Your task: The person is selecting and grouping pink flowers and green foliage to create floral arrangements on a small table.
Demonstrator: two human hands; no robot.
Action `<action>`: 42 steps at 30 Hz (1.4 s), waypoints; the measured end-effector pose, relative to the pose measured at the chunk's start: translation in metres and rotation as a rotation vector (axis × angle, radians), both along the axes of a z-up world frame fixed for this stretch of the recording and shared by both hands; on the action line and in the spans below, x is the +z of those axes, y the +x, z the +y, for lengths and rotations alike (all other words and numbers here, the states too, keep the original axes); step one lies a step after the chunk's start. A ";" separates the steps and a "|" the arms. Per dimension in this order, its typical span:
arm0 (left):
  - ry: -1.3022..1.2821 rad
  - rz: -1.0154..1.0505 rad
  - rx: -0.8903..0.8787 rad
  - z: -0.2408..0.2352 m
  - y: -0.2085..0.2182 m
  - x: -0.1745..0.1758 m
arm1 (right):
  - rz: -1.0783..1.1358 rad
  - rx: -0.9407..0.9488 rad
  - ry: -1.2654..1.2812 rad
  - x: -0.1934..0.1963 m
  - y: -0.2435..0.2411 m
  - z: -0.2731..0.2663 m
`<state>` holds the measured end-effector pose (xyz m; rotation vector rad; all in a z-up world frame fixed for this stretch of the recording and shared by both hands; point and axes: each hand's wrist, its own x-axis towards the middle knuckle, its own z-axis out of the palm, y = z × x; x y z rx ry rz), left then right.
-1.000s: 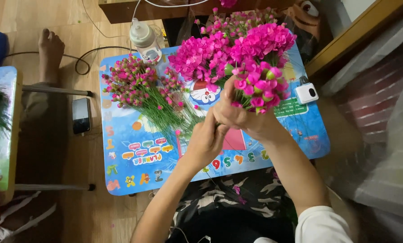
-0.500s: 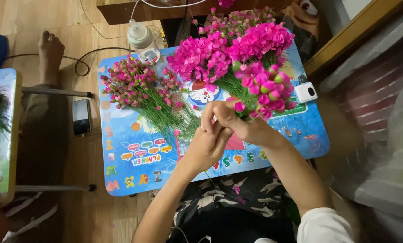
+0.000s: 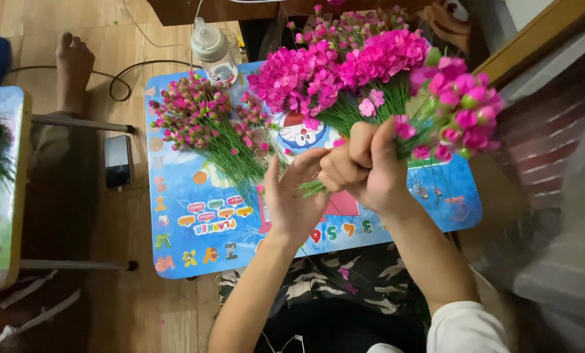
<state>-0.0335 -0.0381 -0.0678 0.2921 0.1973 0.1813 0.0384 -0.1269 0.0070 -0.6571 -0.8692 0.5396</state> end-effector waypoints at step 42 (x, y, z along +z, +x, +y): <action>-0.230 -0.176 -0.252 -0.013 0.023 0.008 | -0.388 -0.256 -0.117 -0.059 -0.010 0.002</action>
